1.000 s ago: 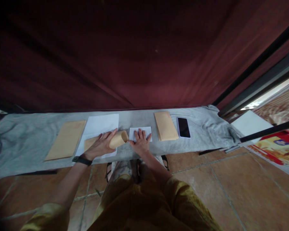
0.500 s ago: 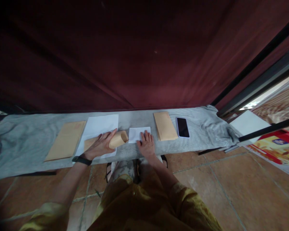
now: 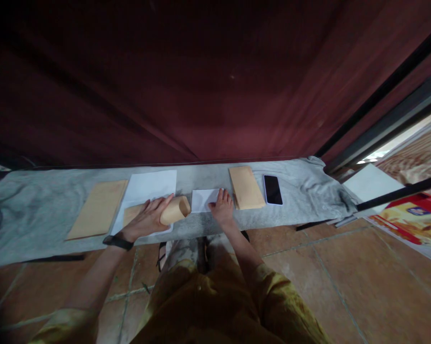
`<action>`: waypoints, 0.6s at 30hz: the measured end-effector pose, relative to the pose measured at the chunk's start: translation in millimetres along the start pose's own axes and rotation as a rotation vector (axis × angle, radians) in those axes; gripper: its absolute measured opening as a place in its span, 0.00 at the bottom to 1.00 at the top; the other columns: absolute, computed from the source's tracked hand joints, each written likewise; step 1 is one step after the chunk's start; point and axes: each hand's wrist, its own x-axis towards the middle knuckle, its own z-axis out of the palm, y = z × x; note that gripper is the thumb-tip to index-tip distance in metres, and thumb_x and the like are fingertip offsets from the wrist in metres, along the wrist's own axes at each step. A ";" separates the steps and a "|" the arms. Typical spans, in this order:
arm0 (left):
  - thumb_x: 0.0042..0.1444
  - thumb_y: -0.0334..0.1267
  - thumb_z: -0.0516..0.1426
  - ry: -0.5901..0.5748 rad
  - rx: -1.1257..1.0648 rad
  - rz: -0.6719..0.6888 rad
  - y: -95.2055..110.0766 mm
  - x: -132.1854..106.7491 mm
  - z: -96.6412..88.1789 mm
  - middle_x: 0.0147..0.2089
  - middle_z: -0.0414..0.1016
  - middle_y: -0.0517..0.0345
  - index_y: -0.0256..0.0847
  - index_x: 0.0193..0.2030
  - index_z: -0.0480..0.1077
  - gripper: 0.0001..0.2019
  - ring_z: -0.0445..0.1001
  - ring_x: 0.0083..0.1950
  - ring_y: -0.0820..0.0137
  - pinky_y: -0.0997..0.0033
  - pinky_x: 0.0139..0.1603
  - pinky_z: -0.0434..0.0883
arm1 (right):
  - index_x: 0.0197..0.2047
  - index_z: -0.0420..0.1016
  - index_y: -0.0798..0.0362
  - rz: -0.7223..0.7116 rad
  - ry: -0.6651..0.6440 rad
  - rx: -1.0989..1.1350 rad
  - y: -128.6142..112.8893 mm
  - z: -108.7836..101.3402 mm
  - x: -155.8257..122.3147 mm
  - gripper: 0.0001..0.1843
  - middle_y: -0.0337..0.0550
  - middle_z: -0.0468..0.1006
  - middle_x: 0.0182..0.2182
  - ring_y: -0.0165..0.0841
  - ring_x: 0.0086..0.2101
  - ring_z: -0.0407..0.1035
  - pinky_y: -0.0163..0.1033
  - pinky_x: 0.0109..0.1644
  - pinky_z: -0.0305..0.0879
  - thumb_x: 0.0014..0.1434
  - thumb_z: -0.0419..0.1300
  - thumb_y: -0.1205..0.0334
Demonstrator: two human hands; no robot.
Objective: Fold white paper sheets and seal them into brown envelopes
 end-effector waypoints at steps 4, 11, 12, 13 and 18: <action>0.48 0.42 0.63 -0.008 -0.002 -0.008 -2.2 -2.2 1.4 0.71 0.61 0.44 0.49 0.78 0.36 0.55 0.58 0.74 0.51 0.40 0.75 0.47 | 0.76 0.51 0.50 -0.112 -0.154 -0.060 1.7 -13.3 24.3 0.49 0.56 0.51 0.74 0.53 0.70 0.48 0.57 0.70 0.48 0.57 0.68 0.54; 0.49 0.42 0.63 0.005 -0.006 0.006 -6.0 -1.6 6.2 0.71 0.61 0.43 0.49 0.79 0.35 0.55 0.57 0.74 0.51 0.41 0.75 0.46 | 0.71 0.60 0.46 -0.164 -0.378 -0.102 3.2 -34.6 59.1 0.48 0.54 0.64 0.65 0.49 0.64 0.59 0.51 0.67 0.55 0.51 0.73 0.54; 0.49 0.43 0.63 0.001 -0.009 0.005 -6.4 -1.5 6.5 0.71 0.60 0.43 0.49 0.79 0.35 0.55 0.57 0.74 0.51 0.41 0.75 0.46 | 0.70 0.62 0.47 -0.175 -0.381 -0.110 3.2 -36.3 61.1 0.46 0.53 0.65 0.64 0.49 0.62 0.61 0.50 0.66 0.56 0.51 0.73 0.54; 0.49 0.43 0.63 -0.004 -0.011 0.004 -6.5 -1.4 6.5 0.72 0.59 0.43 0.49 0.79 0.35 0.56 0.56 0.74 0.51 0.40 0.75 0.46 | 0.69 0.64 0.46 -0.186 -0.385 -0.117 3.1 -37.8 62.5 0.45 0.52 0.66 0.62 0.48 0.62 0.62 0.49 0.65 0.57 0.51 0.73 0.54; 0.49 0.42 0.64 -0.008 0.029 0.012 -3.7 -0.7 5.7 0.72 0.59 0.42 0.49 0.79 0.35 0.56 0.56 0.74 0.50 0.40 0.75 0.45 | 0.66 0.67 0.50 -0.211 -0.403 -0.148 2.7 -42.1 65.0 0.41 0.53 0.66 0.60 0.49 0.60 0.61 0.49 0.63 0.59 0.51 0.73 0.53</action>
